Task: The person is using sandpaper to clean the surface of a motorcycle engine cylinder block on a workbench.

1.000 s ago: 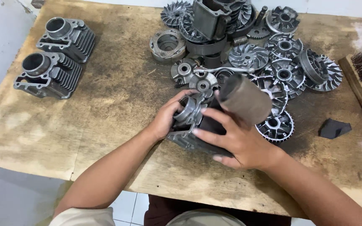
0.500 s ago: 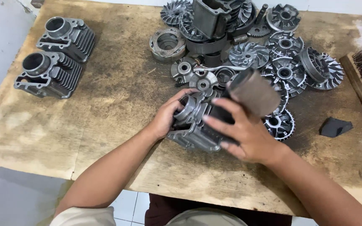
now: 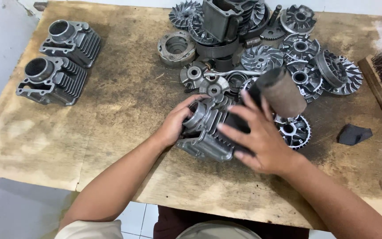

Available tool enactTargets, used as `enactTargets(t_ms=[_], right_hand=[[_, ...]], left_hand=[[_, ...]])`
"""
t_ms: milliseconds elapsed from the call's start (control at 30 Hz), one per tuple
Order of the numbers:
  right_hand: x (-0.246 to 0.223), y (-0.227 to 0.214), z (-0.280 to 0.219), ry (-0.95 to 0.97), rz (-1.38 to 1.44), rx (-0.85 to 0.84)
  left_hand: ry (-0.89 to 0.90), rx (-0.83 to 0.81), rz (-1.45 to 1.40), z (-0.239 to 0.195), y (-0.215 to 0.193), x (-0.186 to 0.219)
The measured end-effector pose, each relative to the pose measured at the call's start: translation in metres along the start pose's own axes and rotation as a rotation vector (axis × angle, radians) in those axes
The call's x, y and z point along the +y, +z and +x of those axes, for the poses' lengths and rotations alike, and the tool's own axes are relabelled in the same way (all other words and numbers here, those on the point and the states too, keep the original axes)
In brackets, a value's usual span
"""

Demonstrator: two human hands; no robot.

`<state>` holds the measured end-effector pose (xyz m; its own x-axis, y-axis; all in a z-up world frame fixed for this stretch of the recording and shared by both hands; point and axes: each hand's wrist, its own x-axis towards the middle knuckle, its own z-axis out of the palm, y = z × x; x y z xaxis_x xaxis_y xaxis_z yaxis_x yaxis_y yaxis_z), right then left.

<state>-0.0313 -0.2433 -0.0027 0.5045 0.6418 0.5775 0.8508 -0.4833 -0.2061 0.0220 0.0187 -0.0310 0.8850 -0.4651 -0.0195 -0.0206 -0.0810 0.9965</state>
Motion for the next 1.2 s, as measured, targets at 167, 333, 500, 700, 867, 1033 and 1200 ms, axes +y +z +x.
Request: enactTargets(t_ms=[167,333,500,700,867,1033,1200], right_hand=[[0.003,0.015,-0.014,-0.080,0.099,-0.006],[0.014,0.009,-0.012,-0.044,0.051,0.059],[0.001,0.005,-0.009,-0.125,0.101,0.071],[0.007,-0.001,-0.005,-0.032,-0.024,0.102],[0.004,0.015,-0.007,-0.150,0.032,0.112],[0.008,0.007,-0.003,-0.117,0.064,0.142],[0.007,0.001,-0.005,-0.072,-0.156,0.076]], left_hand=[[0.000,0.049,-0.072,-0.004,0.003,0.017],[0.119,0.068,-0.078,-0.008,0.008,0.022],[0.217,0.039,-0.238,0.005,0.005,0.011],[0.251,0.042,-0.196,-0.003,0.002,0.017],[0.293,0.017,0.004,-0.006,0.000,0.028],[0.426,-0.015,0.167,0.003,-0.010,0.010],[0.460,-0.012,0.253,-0.002,-0.005,0.010]])
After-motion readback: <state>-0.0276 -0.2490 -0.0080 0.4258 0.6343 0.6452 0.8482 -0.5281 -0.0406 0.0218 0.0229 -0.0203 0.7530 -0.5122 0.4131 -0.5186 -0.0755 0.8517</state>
